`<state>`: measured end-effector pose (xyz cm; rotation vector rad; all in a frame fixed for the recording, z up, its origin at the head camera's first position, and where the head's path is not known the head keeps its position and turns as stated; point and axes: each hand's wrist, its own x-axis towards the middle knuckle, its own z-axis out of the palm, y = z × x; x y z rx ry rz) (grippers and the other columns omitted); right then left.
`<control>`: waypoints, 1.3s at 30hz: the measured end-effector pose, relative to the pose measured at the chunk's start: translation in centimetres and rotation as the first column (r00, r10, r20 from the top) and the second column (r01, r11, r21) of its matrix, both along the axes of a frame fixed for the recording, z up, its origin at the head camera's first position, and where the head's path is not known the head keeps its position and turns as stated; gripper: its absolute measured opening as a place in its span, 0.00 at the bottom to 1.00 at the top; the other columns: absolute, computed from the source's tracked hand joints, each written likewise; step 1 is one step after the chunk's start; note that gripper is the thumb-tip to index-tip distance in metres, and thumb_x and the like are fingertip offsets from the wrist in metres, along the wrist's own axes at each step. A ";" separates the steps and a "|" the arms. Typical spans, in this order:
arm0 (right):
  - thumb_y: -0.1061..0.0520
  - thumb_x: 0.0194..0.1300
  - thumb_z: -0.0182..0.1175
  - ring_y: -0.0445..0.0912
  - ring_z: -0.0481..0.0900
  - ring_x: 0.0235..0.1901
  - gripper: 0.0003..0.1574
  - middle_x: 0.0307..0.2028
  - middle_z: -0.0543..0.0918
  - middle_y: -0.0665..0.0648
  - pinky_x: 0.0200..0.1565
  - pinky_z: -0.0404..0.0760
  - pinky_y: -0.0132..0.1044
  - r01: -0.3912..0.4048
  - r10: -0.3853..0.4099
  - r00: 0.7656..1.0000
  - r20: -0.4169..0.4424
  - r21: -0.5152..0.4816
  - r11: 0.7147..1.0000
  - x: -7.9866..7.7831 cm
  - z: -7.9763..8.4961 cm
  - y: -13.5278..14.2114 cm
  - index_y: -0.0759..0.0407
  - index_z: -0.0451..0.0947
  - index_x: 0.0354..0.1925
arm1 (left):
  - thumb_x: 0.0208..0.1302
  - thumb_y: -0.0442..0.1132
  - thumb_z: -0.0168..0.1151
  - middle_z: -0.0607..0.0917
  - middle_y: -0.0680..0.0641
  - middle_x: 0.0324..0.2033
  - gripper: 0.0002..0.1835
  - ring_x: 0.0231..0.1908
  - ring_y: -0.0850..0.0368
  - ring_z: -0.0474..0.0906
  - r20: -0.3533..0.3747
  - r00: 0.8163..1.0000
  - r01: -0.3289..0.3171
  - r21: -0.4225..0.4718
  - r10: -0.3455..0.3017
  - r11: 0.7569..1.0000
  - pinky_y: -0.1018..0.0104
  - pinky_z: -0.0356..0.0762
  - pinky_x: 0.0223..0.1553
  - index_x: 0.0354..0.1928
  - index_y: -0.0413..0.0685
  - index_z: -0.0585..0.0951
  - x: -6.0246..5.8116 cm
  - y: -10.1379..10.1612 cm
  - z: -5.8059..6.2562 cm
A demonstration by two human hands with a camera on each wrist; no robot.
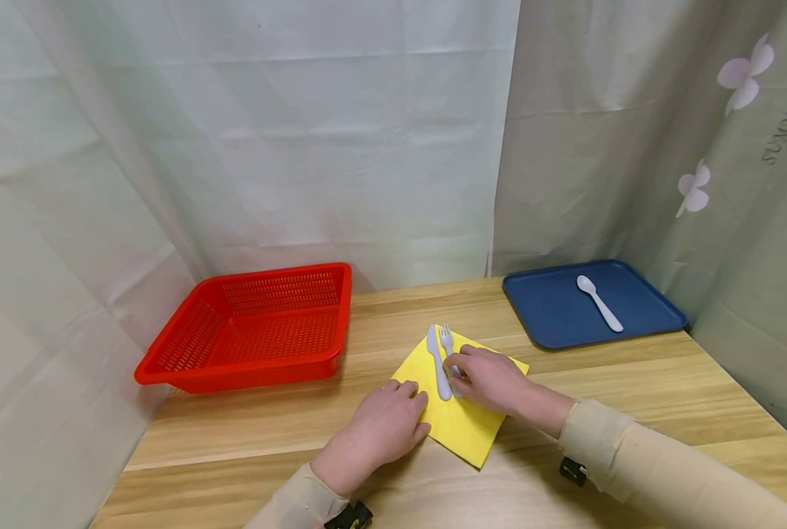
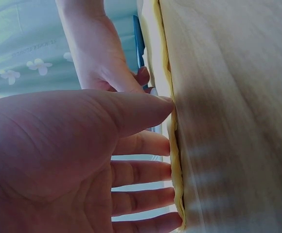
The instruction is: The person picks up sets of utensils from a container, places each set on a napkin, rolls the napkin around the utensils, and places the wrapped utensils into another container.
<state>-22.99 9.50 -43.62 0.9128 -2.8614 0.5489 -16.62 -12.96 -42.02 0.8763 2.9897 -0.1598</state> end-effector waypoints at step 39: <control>0.49 0.75 0.74 0.63 0.82 0.64 0.35 0.64 0.84 0.65 0.63 0.82 0.62 0.048 -0.042 0.961 -0.273 0.015 0.999 -0.6 0.7 3.2 0.63 0.79 0.72 | 0.76 0.56 0.71 0.85 0.45 0.61 0.24 0.58 0.45 0.82 0.015 1.000 -0.015 0.012 0.015 1.000 0.48 0.85 0.56 0.63 0.48 0.86 0.1 0.1 0.1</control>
